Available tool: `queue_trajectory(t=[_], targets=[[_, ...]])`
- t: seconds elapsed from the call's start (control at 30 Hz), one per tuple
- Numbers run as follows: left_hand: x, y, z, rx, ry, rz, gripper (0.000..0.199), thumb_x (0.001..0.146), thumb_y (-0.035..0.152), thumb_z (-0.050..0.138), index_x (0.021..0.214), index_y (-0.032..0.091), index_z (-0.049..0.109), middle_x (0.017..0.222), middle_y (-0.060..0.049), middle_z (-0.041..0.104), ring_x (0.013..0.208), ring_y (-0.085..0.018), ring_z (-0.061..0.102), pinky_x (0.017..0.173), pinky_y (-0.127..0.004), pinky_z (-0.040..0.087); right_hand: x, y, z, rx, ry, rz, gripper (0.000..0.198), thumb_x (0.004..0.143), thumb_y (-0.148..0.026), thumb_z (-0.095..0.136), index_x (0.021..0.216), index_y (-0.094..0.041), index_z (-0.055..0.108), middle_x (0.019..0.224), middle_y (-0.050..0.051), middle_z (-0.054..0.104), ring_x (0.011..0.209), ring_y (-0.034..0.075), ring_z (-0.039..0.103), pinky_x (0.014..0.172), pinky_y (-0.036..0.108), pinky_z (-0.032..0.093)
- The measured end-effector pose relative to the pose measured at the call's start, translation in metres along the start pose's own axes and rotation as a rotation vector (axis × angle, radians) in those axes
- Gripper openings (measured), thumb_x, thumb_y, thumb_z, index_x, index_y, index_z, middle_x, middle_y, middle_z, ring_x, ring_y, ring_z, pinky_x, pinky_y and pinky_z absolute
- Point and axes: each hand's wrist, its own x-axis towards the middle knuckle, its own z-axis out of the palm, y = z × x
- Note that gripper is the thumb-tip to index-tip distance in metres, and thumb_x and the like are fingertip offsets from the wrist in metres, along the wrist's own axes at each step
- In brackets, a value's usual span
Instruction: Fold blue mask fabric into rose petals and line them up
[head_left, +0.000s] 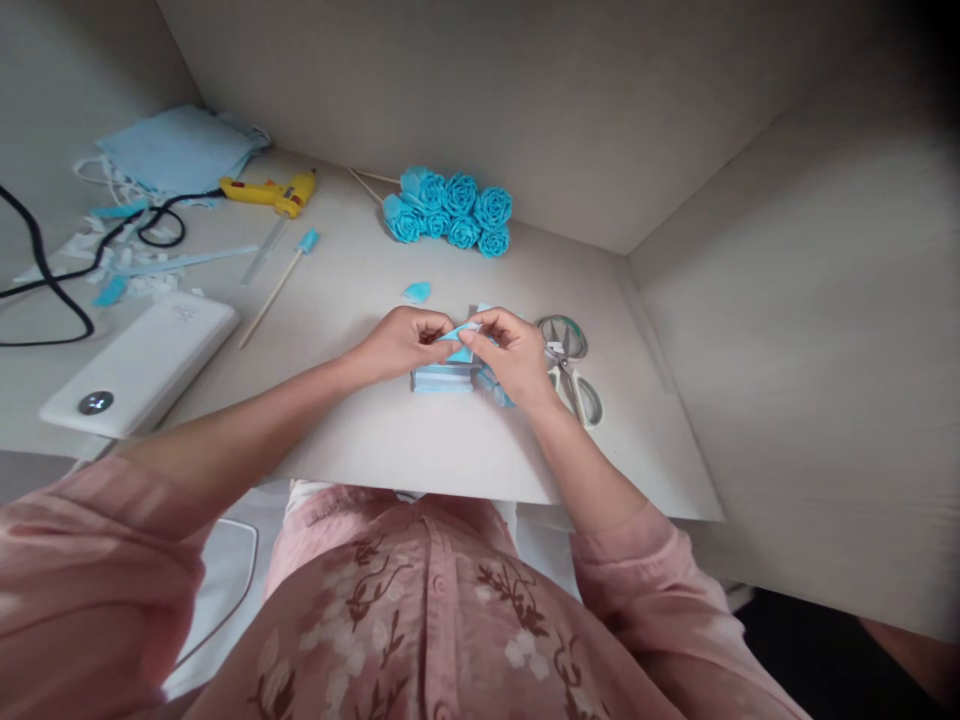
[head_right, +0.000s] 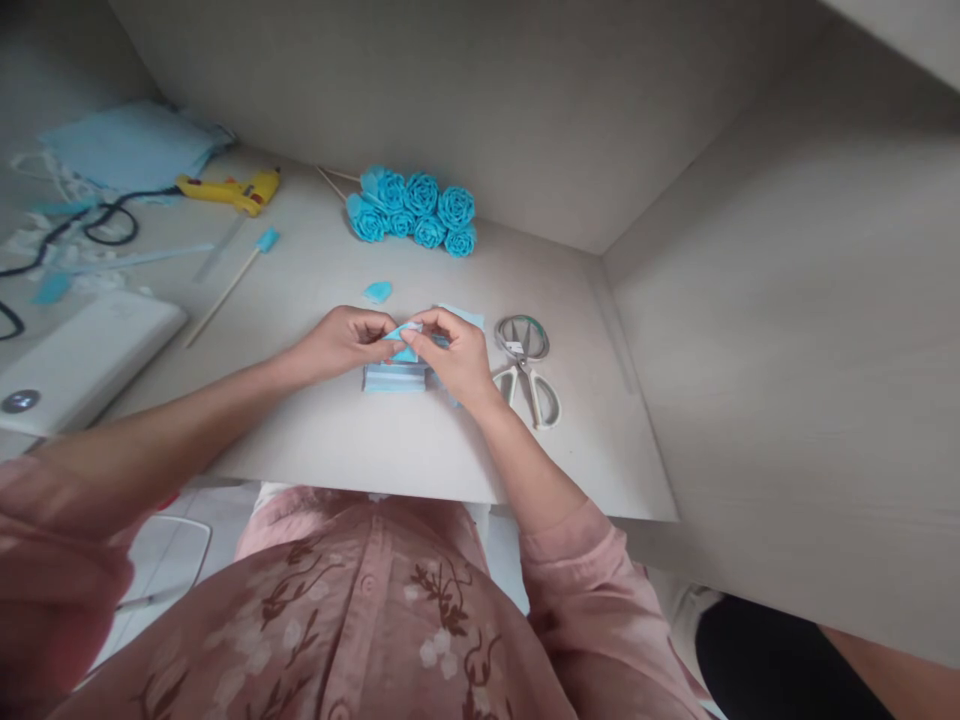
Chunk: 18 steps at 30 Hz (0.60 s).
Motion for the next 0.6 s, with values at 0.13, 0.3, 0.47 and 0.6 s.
queue_trajectory(t=[0.13,0.3,0.47,0.6], targets=[[0.000,0.002,-0.001,-0.083,-0.021,-0.037,0.028,0.072,0.038,0.067,0.061,0.016,0.056,0.056,0.003,0.050,0.053,-0.007,0.045,0.051,-0.020,0.035,-0.002,-0.005,-0.001,-0.149,0.023,-0.159,0.008,0.085,-0.029,0.068,0.082,-0.021,0.070,0.074,-0.001,0.065,0.071,0.014,0.059,0.072,0.028,0.047],[0.000,0.003,-0.002,-0.179,-0.007,-0.119,0.026,0.070,0.037,0.071,0.063,0.015,0.058,0.053,0.002,0.054,0.049,-0.007,0.049,0.048,-0.019,0.038,-0.001,-0.005,-0.007,-0.385,0.014,-0.494,0.014,0.094,-0.025,0.058,0.092,-0.022,0.072,0.084,0.003,0.071,0.081,0.017,0.064,0.076,0.032,0.049],[0.000,0.005,-0.002,-0.261,0.002,-0.179,0.025,0.070,0.036,0.073,0.065,0.014,0.061,0.054,0.001,0.058,0.049,-0.007,0.051,0.047,-0.018,0.039,0.000,0.001,-0.011,-0.468,0.017,-0.637,0.019,0.096,-0.020,0.055,0.100,-0.022,0.073,0.092,0.005,0.075,0.086,0.017,0.067,0.078,0.033,0.050],[-0.001,0.005,-0.002,-0.289,-0.010,-0.201,0.028,0.070,0.037,0.075,0.065,0.014,0.060,0.055,0.001,0.058,0.050,-0.007,0.051,0.048,-0.018,0.039,0.000,0.001,-0.011,-0.489,0.026,-0.659,0.020,0.096,-0.019,0.054,0.101,-0.022,0.073,0.093,0.005,0.075,0.086,0.017,0.068,0.078,0.032,0.052]])
